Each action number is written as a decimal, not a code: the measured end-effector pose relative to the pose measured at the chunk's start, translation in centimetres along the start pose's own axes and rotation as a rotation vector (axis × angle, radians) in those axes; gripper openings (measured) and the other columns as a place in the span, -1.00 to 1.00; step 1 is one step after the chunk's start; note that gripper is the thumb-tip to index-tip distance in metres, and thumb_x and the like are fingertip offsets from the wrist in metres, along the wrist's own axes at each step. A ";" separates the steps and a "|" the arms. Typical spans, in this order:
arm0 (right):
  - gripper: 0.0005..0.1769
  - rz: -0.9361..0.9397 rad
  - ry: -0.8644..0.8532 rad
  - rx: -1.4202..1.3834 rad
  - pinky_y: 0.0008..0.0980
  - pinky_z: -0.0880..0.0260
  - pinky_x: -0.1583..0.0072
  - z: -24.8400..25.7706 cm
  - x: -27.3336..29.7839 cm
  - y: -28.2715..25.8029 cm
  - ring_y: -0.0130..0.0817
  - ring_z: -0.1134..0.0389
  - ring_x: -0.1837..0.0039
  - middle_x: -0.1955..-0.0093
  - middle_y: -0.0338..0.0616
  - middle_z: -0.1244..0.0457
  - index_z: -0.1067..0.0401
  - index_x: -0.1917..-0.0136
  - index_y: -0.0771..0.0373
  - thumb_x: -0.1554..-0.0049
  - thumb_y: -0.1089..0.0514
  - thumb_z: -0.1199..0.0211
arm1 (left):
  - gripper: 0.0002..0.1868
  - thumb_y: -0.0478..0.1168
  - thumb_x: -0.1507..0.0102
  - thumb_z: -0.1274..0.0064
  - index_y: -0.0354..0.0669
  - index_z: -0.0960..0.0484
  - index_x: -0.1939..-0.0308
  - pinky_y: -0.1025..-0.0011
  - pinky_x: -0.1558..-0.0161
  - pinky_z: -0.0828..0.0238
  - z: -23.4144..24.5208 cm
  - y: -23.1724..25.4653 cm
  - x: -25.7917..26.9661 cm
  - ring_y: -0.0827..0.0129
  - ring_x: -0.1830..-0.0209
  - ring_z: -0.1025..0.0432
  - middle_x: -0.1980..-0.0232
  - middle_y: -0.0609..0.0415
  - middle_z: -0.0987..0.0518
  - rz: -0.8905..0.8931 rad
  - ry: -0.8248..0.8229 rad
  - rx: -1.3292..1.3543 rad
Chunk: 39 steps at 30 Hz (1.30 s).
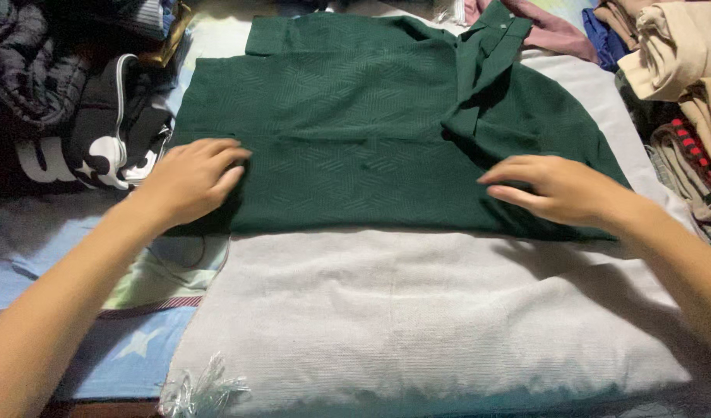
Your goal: The person folds a green collared shirt on a bed by laying it flat, folding in the sleeves and sides, and then folding it into a compact square.
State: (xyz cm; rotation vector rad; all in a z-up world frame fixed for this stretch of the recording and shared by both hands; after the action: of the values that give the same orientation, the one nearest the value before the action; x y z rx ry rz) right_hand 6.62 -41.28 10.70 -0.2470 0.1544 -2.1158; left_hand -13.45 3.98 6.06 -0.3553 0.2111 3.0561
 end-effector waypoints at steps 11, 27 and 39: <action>-0.81 0.669 0.469 0.193 -0.29 -0.43 0.11 -4.6 -8.7 -7.0 -0.25 -0.40 0.15 0.19 -0.14 -0.32 -0.47 0.14 0.28 -0.22 0.12 -0.28 | -0.47 -0.10 -0.34 0.06 -0.15 -0.42 -0.39 -0.05 -0.42 -0.01 -4.7 -0.8 -0.5 -0.06 -0.48 -0.18 -0.44 -0.15 -0.37 0.016 0.254 -0.093; -0.67 0.225 0.612 0.293 -0.18 -0.27 -0.13 -4.7 -9.7 -2.6 -0.18 -0.35 -0.12 -0.10 -0.09 -0.33 -0.43 -0.22 0.23 -0.25 0.04 -0.25 | -0.68 -0.21 -0.18 -0.12 -0.27 -0.53 0.03 0.00 -0.23 -0.22 -4.3 -11.0 0.2 0.00 -0.10 -0.40 0.03 -0.15 -0.57 0.208 0.360 -0.026; -0.82 0.081 0.708 0.448 -0.11 -0.18 -0.18 -4.9 -9.7 -1.0 -0.32 -0.36 0.06 0.12 -0.29 -0.36 -0.50 -0.03 0.09 -0.28 -0.02 -0.26 | -0.61 -0.37 -0.28 -0.13 -0.34 -0.43 -0.17 -0.06 -0.08 -0.33 -5.4 -12.0 0.2 -0.29 -0.07 -0.42 -0.05 -0.39 -0.51 0.415 0.334 0.073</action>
State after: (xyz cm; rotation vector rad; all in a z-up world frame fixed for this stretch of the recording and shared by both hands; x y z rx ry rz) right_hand 9.64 -32.45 5.08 0.7660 0.0942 -2.0097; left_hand -11.51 15.12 -0.74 -0.9256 0.4646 3.3519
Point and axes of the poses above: each hand's wrist, its own x-axis away from the middle knuckle, its own z-axis out of the back of the hand, y = z × x, the point moved 4 cm from there along -x, towards the middle knuckle
